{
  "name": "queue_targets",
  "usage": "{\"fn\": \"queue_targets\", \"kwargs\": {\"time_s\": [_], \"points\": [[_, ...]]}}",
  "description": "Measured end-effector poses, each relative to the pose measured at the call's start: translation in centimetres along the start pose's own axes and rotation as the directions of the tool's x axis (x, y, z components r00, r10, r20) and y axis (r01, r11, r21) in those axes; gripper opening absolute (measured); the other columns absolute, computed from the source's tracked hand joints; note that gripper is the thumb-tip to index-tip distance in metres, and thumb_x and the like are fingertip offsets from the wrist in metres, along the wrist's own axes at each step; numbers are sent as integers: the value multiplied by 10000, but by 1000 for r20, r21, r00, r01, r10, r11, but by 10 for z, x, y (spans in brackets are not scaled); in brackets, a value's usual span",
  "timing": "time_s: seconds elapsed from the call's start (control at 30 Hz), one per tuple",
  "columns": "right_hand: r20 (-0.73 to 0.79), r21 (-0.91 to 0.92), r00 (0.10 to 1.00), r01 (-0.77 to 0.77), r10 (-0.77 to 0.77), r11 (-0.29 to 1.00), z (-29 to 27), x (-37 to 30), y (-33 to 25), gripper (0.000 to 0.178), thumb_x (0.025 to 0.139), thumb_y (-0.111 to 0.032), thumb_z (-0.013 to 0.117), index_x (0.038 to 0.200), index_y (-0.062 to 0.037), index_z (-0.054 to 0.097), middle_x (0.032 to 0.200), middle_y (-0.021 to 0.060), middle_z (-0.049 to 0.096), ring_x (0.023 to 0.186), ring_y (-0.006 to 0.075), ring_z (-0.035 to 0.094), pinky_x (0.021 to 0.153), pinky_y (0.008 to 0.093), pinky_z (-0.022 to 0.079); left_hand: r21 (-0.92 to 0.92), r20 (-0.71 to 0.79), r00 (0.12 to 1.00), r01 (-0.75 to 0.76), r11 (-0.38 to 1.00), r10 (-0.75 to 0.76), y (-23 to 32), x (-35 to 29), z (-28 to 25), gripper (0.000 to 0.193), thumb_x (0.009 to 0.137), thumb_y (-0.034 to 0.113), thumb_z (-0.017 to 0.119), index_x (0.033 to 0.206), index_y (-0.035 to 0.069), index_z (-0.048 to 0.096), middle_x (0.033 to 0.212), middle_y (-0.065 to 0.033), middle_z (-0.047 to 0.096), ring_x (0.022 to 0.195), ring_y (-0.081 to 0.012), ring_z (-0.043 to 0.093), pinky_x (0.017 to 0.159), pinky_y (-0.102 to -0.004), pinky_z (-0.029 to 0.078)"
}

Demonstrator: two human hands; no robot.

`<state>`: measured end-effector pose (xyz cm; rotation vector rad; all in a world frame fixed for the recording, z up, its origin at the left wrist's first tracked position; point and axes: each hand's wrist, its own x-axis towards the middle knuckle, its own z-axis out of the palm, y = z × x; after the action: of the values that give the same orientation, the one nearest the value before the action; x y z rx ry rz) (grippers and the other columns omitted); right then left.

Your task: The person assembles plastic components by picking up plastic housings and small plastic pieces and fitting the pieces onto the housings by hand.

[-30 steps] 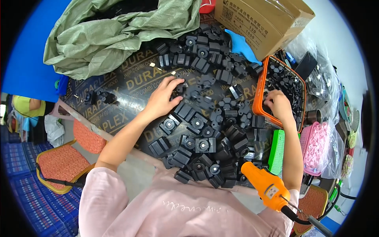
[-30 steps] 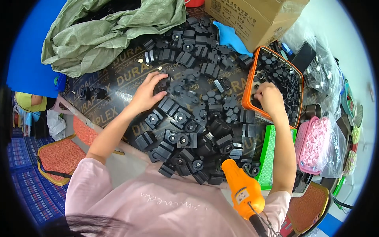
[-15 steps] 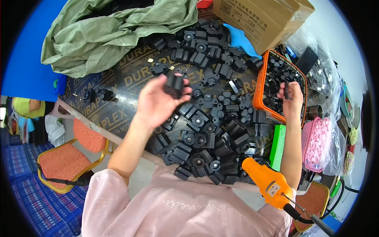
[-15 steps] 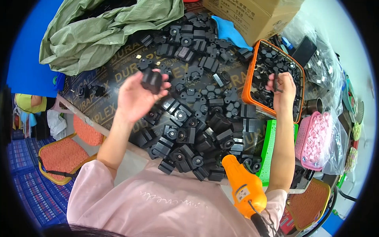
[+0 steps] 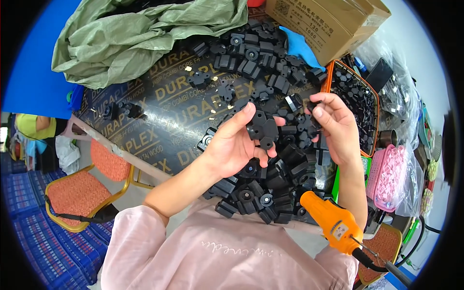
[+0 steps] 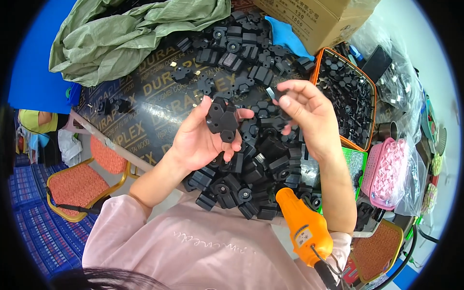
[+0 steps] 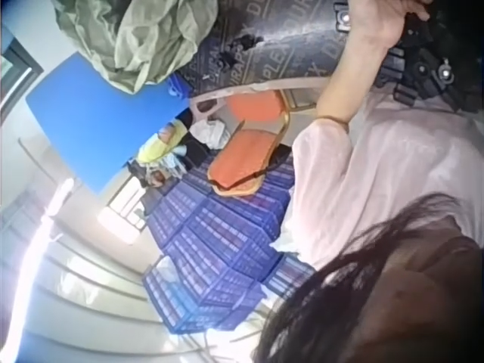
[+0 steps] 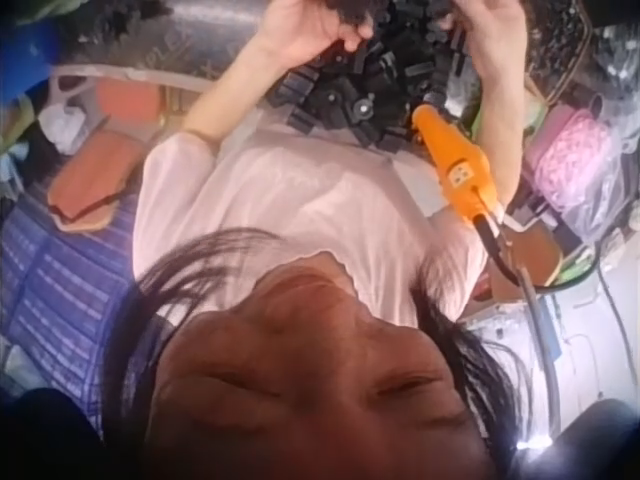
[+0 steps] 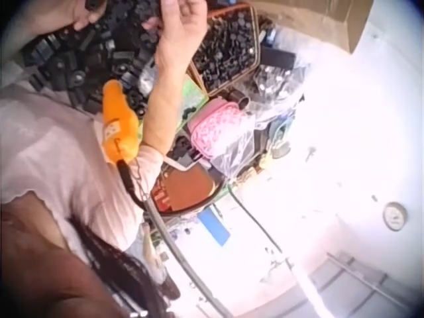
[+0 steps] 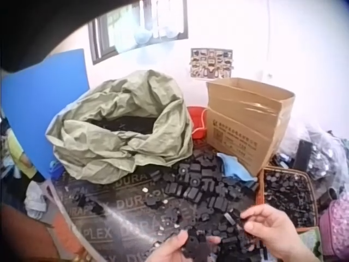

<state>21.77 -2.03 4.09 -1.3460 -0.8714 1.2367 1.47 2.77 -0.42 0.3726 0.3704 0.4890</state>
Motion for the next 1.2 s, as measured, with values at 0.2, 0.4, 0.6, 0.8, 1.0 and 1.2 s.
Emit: {"fn": "queue_targets", "kwargs": {"time_s": [0.2, 0.4, 0.6, 0.8, 1.0, 1.2], "points": [[193, 69, 978, 72, -84, 995, 14, -12, -8, 413, 781, 43, 586, 1177, 0, 477, 972, 33, 538, 786, 73, 527, 598, 190, 454, 32, 120, 984, -133, 991, 129, -4, 0, -4, 439, 867, 445, 481, 1102, 74, 459, 1091, -164, 539, 723, -226, 592, 520, -324, 492], [36, 7, 949, 313, -313, 950, 11, -15, 1, 394, 758, 121, 575, 1129, 16, 493, 998, 67, 549, 888, 105, 548, 759, 211, 459, 631, 313, 825, -551, 546, 471, -3, -1, 5, 549, 642, 34, 761, 1128, 43, 506, 1086, -66, 488, 1040, -169, 466, 922, -294, 366], [92, -225, 846, 531, -525, 817, 17, -16, -5, 266, 764, 94, 581, 1014, 32, 516, 977, 69, 556, 853, 99, 562, 711, 208, 471, 861, 416, 724, -508, 18, 550, -3, -8, 18, 772, 597, -4, 731, 1262, 43, 344, 1149, -143, 454, 1056, -301, 454, 894, -351, 383], [67, -252, 910, 411, -408, 876, 30, -13, -13, 250, 773, 88, 530, 1009, 13, 493, 884, 65, 615, 800, 67, 597, 631, 165, 464, 849, 464, 691, -525, -57, 554, -5, -8, 15, 826, 607, -12, 755, 1284, 37, 284, 1135, -131, 462, 1026, -205, 483, 842, -307, 403], [91, -311, 915, 401, -393, 862, 28, -16, -11, 250, 777, 62, 555, 1012, 5, 492, 843, 57, 634, 755, 48, 595, 607, 165, 458, 865, 477, 678, -476, -160, 560, 1, -12, 23, 699, 608, 9, 734, 1214, 38, 386, 1099, -156, 463, 961, -294, 479, 810, -331, 426], [196, -396, 895, 446, -401, 802, 26, -26, -19, 342, 740, 30, 649, 1046, -4, 501, 893, 73, 623, 768, 100, 607, 628, 209, 485, 850, 471, 648, -514, -112, 599, -2, -11, 17, 640, 618, 4, 712, 1190, 39, 428, 1108, -157, 455, 1009, -300, 477, 834, -337, 418]]}}
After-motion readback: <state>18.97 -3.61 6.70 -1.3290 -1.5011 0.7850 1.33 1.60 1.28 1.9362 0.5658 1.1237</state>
